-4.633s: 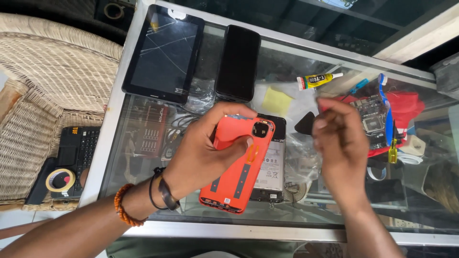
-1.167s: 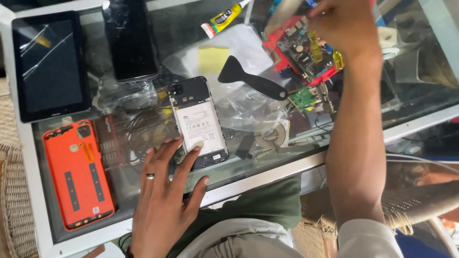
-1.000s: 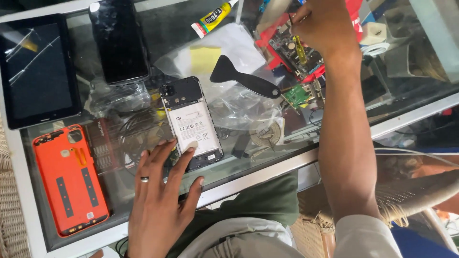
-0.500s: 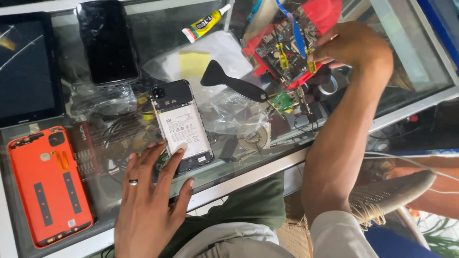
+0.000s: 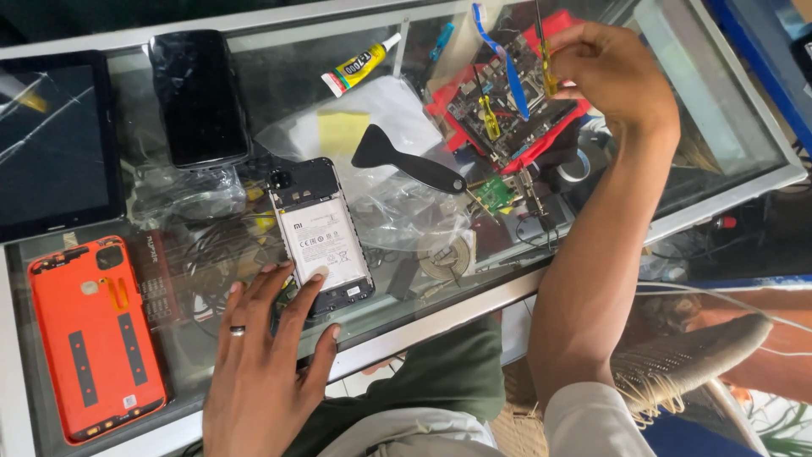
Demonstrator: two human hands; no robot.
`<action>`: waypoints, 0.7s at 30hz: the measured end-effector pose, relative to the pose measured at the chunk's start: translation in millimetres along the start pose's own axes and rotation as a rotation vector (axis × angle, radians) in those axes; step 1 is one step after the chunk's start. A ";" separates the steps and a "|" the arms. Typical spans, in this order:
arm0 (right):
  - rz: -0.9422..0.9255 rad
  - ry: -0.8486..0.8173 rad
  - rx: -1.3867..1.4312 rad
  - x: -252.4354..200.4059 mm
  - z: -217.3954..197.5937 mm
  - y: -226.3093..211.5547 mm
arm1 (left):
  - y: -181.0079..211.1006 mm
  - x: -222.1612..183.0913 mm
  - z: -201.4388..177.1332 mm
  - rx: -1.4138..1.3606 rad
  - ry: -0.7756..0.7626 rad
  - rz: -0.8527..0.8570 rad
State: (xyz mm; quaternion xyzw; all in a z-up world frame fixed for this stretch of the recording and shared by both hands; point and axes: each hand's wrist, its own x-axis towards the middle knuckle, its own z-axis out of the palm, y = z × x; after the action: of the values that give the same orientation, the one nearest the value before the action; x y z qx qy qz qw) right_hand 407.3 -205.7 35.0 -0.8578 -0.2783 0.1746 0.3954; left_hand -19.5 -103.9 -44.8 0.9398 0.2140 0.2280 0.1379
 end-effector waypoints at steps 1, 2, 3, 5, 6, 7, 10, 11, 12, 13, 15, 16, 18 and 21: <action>-0.004 -0.002 0.000 5.0 -0.1 3.3 | 0.0 0.6 -0.6 0.002 0.003 -0.002; -0.039 0.012 0.035 10.0 -0.1 6.8 | 0.1 1.2 -1.0 -0.015 0.002 -0.003; -0.070 0.024 0.070 14.0 0.8 11.6 | 0.5 0.5 -1.7 -0.033 -0.003 -0.006; -0.160 -0.025 0.054 0.0 8.8 -9.1 | -4.9 -0.4 -3.4 -0.139 0.044 0.005; -0.251 -0.069 0.038 -7.0 10.7 -18.6 | -6.6 0.1 -3.2 -0.246 0.093 0.020; -0.242 -0.056 0.029 3.8 28.7 -13.6 | -7.7 4.9 -12.5 -0.260 0.090 0.032; -0.797 -0.065 0.058 10.1 77.6 -18.0 | -7.4 25.8 -41.2 -0.277 0.194 0.056; -0.836 -0.137 0.087 -5.3 98.6 -36.7 | -7.2 34.7 -54.8 -0.205 0.196 0.067; -0.872 -0.209 0.115 -19.4 120.3 -56.0 | -7.2 43.7 -68.7 -0.133 0.200 0.079; -0.869 -0.195 0.117 -30.3 128.8 -63.6 | -15.4 55.4 -70.4 -0.133 0.196 0.093; -0.911 -0.329 0.101 -51.1 149.7 -80.9 | -32.9 77.0 -74.3 -0.085 0.115 0.176; -0.910 -0.324 0.105 -56.1 154.6 -82.2 | -40.3 87.6 -73.0 -0.083 0.113 0.181; -1.014 -0.347 0.128 -65.6 164.9 -85.3 | -54.2 104.9 -68.3 0.123 0.069 0.318; -0.996 -0.335 0.192 -79.8 164.3 -92.8 | -51.9 112.9 -58.4 -0.022 0.011 0.195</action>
State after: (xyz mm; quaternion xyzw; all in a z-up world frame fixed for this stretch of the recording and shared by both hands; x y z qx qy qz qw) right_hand 227.9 -110.0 10.4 -0.5422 -0.6938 0.1248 0.4572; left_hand 25.3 3.2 28.5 0.9533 0.1196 0.2480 0.1243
